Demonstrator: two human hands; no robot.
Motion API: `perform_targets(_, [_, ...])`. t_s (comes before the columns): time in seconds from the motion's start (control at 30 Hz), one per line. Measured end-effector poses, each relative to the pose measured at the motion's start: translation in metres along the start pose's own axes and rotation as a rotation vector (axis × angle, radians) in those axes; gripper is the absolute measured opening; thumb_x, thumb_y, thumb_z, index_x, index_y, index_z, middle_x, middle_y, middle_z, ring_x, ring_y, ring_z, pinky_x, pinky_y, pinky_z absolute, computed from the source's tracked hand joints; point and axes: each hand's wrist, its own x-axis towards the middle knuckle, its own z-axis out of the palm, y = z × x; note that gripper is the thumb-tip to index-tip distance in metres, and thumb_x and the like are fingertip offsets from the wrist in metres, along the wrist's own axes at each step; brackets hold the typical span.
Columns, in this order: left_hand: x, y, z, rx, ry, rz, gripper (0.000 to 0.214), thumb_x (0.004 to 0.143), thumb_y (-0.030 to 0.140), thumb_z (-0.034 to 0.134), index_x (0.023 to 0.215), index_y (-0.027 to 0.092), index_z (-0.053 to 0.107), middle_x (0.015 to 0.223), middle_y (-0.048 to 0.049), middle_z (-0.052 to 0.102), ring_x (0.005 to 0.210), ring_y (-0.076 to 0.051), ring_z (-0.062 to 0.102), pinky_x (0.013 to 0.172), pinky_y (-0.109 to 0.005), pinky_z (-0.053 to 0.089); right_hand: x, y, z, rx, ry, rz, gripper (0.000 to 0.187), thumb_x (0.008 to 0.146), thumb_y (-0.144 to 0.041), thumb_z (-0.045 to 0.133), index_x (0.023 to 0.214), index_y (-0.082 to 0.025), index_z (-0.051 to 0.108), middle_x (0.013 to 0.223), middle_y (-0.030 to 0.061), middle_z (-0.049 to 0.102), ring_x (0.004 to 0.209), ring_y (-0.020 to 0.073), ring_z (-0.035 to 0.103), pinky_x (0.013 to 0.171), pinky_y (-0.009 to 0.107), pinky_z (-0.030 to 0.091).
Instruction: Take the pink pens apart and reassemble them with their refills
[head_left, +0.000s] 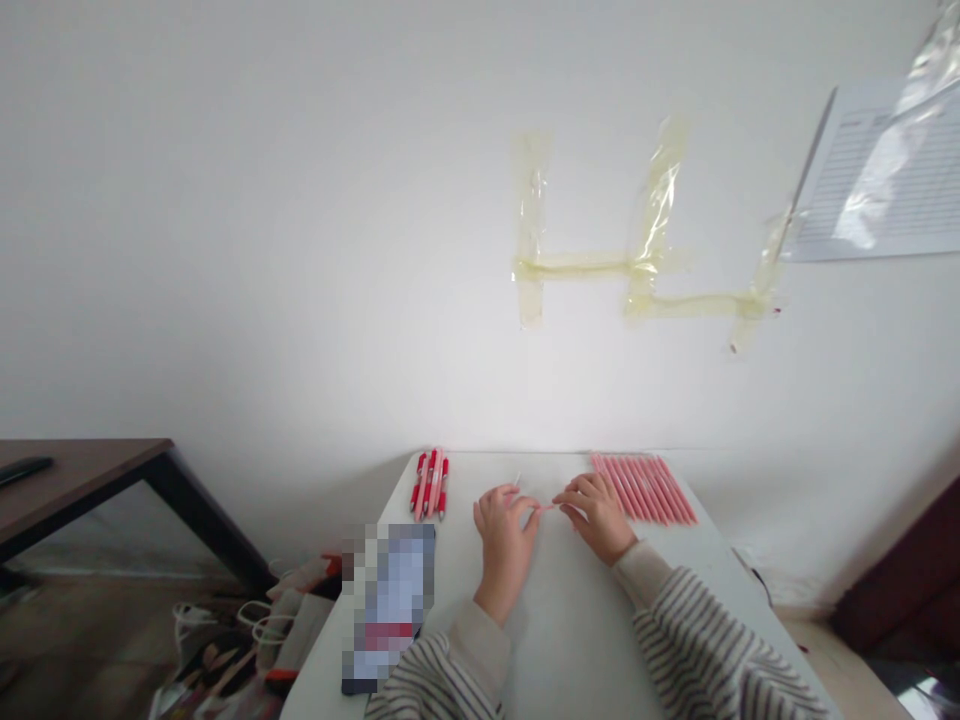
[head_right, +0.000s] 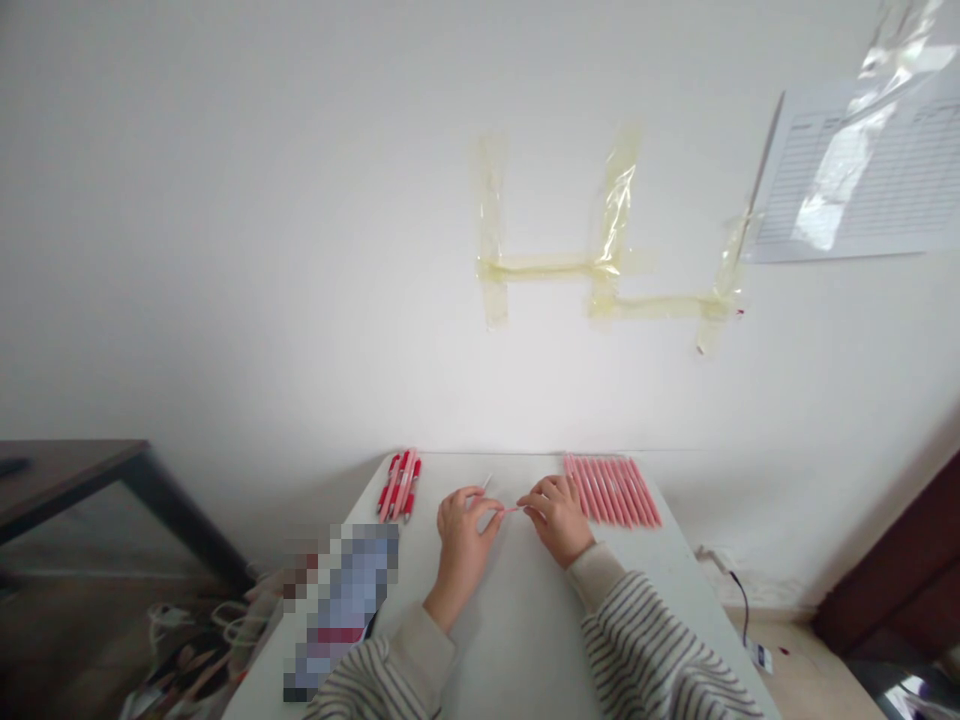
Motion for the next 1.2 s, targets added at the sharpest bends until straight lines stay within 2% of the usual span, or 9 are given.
perform_targets(0.27, [0.0001, 0.0011, 0.0007, -0.021, -0.01, -0.005, 0.009, 0.083, 0.032, 0.068, 0.087, 0.033, 0.077, 0.114, -0.0038, 0.061, 0.116, -0.024, 0.05, 0.109, -0.048, 0.034, 0.0006, -0.0021, 0.0005, 0.027, 0.016, -0.003, 0.015, 0.091, -0.024, 0.064, 0.101, -0.029, 0.075, 0.094, 0.0048, 0.073, 0.1, 0.0246, 0.059, 0.093, 0.045, 0.045])
perform_targets(0.53, [0.0003, 0.0013, 0.0007, -0.012, -0.019, 0.008, 0.009, 0.082, 0.03, 0.07, 0.086, 0.034, 0.077, 0.113, -0.0032, 0.061, 0.116, -0.023, 0.05, 0.108, -0.047, 0.036, -0.001, -0.0014, 0.0074, 0.127, 0.024, 0.03, 0.021, 0.088, -0.015, 0.062, 0.1, -0.027, 0.075, 0.095, 0.0055, 0.074, 0.103, 0.0248, 0.059, 0.093, 0.045, 0.047])
perform_targets(0.93, [0.0006, -0.0002, 0.0027, -0.023, -0.03, 0.022, 0.008, 0.082, 0.03, 0.07, 0.087, 0.032, 0.077, 0.114, -0.0035, 0.061, 0.116, -0.024, 0.051, 0.108, -0.047, 0.037, -0.0001, -0.0016, 0.007, 0.065, 0.027, 0.067, 0.008, 0.092, -0.028, 0.065, 0.09, -0.028, 0.073, 0.094, 0.0033, 0.072, 0.102, 0.0244, 0.058, 0.096, 0.046, 0.041])
perform_targets(1.2, [0.001, 0.0005, 0.0006, -0.027, -0.025, 0.039, 0.008, 0.083, 0.03, 0.069, 0.086, 0.032, 0.077, 0.113, -0.0036, 0.061, 0.115, -0.023, 0.05, 0.107, -0.046, 0.038, 0.0008, -0.0042, 0.0044, 0.063, 0.004, 0.067, 0.007, 0.091, -0.027, 0.067, 0.089, -0.028, 0.073, 0.095, 0.0025, 0.071, 0.101, 0.0242, 0.057, 0.096, 0.045, 0.042])
